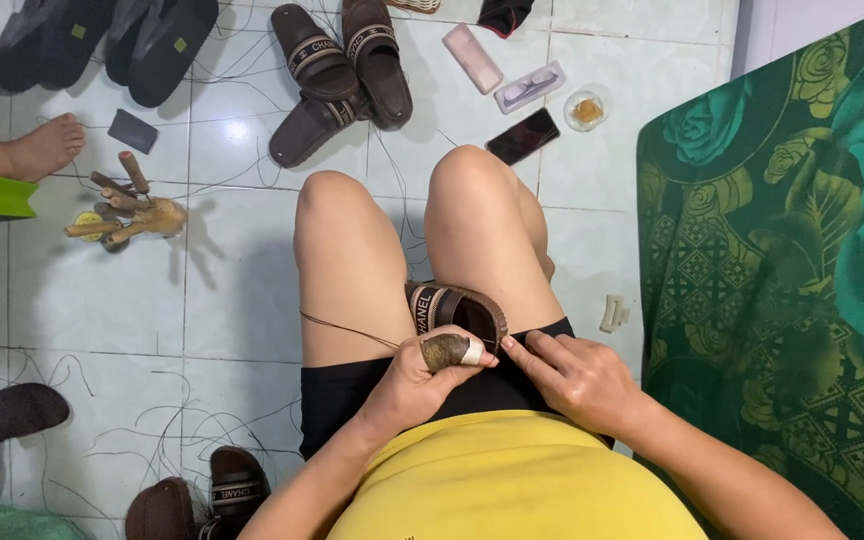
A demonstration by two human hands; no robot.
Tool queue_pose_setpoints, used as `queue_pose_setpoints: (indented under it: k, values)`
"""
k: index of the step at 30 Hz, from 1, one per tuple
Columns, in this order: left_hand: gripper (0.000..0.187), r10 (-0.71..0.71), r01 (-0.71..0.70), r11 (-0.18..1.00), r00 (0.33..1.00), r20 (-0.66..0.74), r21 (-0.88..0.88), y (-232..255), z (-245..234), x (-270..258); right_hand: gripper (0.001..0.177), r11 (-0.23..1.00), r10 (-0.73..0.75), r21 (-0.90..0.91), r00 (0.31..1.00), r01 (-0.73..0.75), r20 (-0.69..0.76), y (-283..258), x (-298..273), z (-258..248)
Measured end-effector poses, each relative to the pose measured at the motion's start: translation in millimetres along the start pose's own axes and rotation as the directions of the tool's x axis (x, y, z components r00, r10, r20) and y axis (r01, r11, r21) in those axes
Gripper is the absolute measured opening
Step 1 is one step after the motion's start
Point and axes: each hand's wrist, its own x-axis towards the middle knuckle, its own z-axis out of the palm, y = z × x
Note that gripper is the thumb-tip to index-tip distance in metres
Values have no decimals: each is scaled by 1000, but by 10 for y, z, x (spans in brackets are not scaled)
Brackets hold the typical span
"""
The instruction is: Hand-stitching the strap of a sandal using a specialized hook tool and thread.
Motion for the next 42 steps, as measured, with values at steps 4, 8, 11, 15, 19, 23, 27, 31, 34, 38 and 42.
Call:
queue_pose_setpoints:
  k: [4,8,11,15,19,23,27,31,34,38,42]
  values:
    - [4,218,-136,780,974,-61,611,-195,26,-4,32,999,-34,-24,999,34,-16,3,-5,2]
    - [5,117,-39,762,990,-78,646,-302,66,-69,32,1000,-20,-14,1000,20,-13,-17,-2,7]
    - [24,-142,168,927,985,-101,335,-339,1,-109,31,999,32,32,999,-32,22,-30,11,-71]
    - [19,-409,432,870,902,-139,237,-209,48,21,38,988,127,37,939,-147,320,92,-102,-365]
    - [15,-429,472,808,882,-197,353,-179,105,173,48,962,233,-12,802,-271,551,352,-397,-747]
    - [12,249,-115,611,967,-52,783,-16,120,15,51,937,200,108,765,-332,613,315,-400,-609]
    - [12,195,-143,557,980,39,818,-56,126,-238,36,640,396,386,716,-665,575,218,-355,-347]
    - [11,-82,100,704,995,-59,703,-206,140,-321,23,465,551,600,743,-651,379,72,-322,2]
    - [16,-475,479,768,871,-123,424,173,156,-142,3,444,557,676,772,-588,306,-53,-173,-8]
    - [30,-500,494,783,861,-89,378,172,204,-18,8,494,440,717,853,-492,282,-140,-106,-9]
    - [22,-604,593,706,790,-107,387,157,205,24,18,656,267,585,871,-477,412,-98,-97,-98]
